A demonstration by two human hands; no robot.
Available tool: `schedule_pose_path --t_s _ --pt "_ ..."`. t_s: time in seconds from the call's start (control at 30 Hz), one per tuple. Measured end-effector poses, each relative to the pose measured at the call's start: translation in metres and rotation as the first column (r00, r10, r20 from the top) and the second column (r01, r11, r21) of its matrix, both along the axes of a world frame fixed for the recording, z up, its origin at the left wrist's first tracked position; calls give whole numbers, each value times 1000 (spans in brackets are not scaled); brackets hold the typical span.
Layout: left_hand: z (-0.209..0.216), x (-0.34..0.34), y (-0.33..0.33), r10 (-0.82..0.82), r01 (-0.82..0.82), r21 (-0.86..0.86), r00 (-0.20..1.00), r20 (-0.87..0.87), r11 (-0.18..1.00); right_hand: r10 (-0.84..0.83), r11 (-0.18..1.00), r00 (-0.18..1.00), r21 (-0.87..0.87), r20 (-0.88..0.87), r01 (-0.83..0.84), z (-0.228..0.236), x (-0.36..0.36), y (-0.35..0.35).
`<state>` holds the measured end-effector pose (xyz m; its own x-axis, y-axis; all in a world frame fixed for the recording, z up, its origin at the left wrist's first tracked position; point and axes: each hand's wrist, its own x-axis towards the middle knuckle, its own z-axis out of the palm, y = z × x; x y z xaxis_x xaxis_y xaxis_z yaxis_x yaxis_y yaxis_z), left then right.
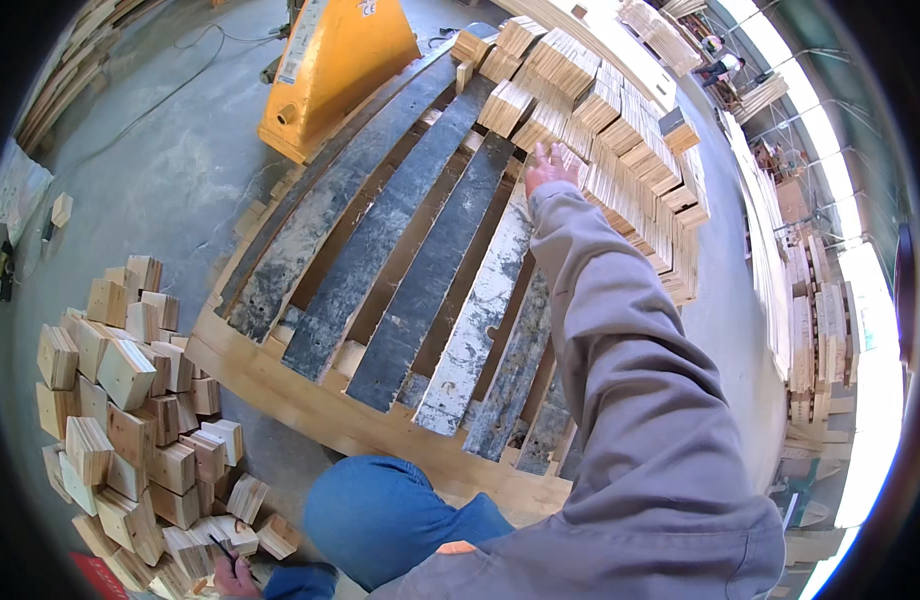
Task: The person repeatedly picks up small wooden blocks from a pile on the floor and places them onto a wooden pallet. The person holds a pen in the left hand while stacking the blocks with the right hand.
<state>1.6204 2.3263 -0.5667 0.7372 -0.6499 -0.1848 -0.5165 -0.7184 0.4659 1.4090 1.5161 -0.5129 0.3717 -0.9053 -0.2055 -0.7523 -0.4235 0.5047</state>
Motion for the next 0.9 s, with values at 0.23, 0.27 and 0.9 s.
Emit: schedule_pose_path --t_s 0.23,0.27,0.9 --pt "-17 2 14 -87 86 -27 995 -48 996 -36 996 977 -69 211 52 -31 -20 24" --pt "-28 8 27 -217 220 -42 974 64 975 -42 997 971 -60 234 57 -34 -23 19" --pt "60 0 -16 246 -272 -59 929 -278 960 282 912 749 75 599 -403 -61 128 122"
